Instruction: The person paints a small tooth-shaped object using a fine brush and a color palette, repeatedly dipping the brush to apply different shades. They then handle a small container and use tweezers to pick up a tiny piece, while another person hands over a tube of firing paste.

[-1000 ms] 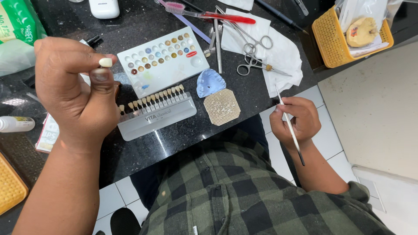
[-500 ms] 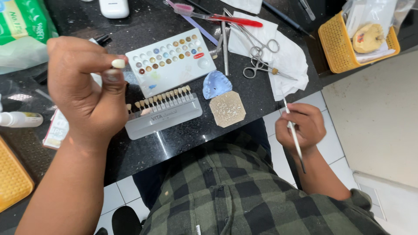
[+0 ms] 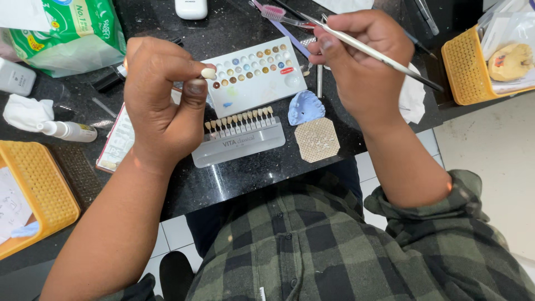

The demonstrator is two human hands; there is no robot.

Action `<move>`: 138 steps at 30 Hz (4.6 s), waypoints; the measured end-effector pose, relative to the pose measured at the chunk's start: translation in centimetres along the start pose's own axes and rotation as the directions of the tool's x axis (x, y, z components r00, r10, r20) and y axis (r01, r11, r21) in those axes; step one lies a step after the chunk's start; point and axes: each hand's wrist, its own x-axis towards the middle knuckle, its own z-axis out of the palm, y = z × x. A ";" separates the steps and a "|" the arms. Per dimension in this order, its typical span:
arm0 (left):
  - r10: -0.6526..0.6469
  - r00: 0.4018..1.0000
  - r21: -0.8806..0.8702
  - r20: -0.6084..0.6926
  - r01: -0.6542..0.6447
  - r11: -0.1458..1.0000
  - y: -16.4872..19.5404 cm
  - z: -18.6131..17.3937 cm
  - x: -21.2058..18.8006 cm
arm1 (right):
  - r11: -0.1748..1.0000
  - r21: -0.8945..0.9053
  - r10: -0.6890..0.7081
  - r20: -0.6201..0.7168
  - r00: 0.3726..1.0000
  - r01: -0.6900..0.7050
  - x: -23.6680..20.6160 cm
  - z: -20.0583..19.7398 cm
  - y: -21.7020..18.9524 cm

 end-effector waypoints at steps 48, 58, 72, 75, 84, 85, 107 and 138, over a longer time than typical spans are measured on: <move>0.016 1.000 0.004 0.025 -0.016 1.000 -0.9 -1.1 0.9 | 0.957 -0.120 0.269 0.021 0.963 -0.264 1.2 2.9 3.1; 0.014 1.000 0.006 0.022 -0.014 1.000 -0.6 -1.2 1.2 | 0.950 -0.013 0.311 0.053 0.949 -0.311 1.7 1.8 4.1; 0.060 0.984 -0.092 0.166 -0.045 0.995 -0.6 -1.7 1.9 | 0.825 0.522 0.087 0.261 0.961 -0.216 2.9 1.5 -5.6; 0.066 0.981 -0.116 0.184 -0.045 0.992 -0.5 -2.1 2.1 | 0.830 0.525 0.047 0.272 0.961 -0.189 3.9 2.3 -5.6; 0.096 0.972 -0.236 0.216 -0.043 0.971 -2.2 -1.8 2.9 | 0.782 0.584 0.022 0.324 0.946 -0.218 4.2 4.1 -4.0; 0.096 0.971 -0.228 0.217 -0.045 0.973 -2.3 -1.7 2.8 | 0.798 0.564 0.015 0.334 0.943 -0.213 4.0 3.9 -4.1; -0.005 0.969 -0.211 0.247 0.059 0.976 -2.3 -0.9 2.3 | 0.964 0.248 -0.212 0.485 0.848 0.099 4.4 2.9 -4.2; 0.003 0.965 -0.226 0.264 0.059 0.972 -2.3 -0.8 2.1 | 0.967 0.195 -0.242 0.487 0.839 0.165 4.2 2.9 -4.2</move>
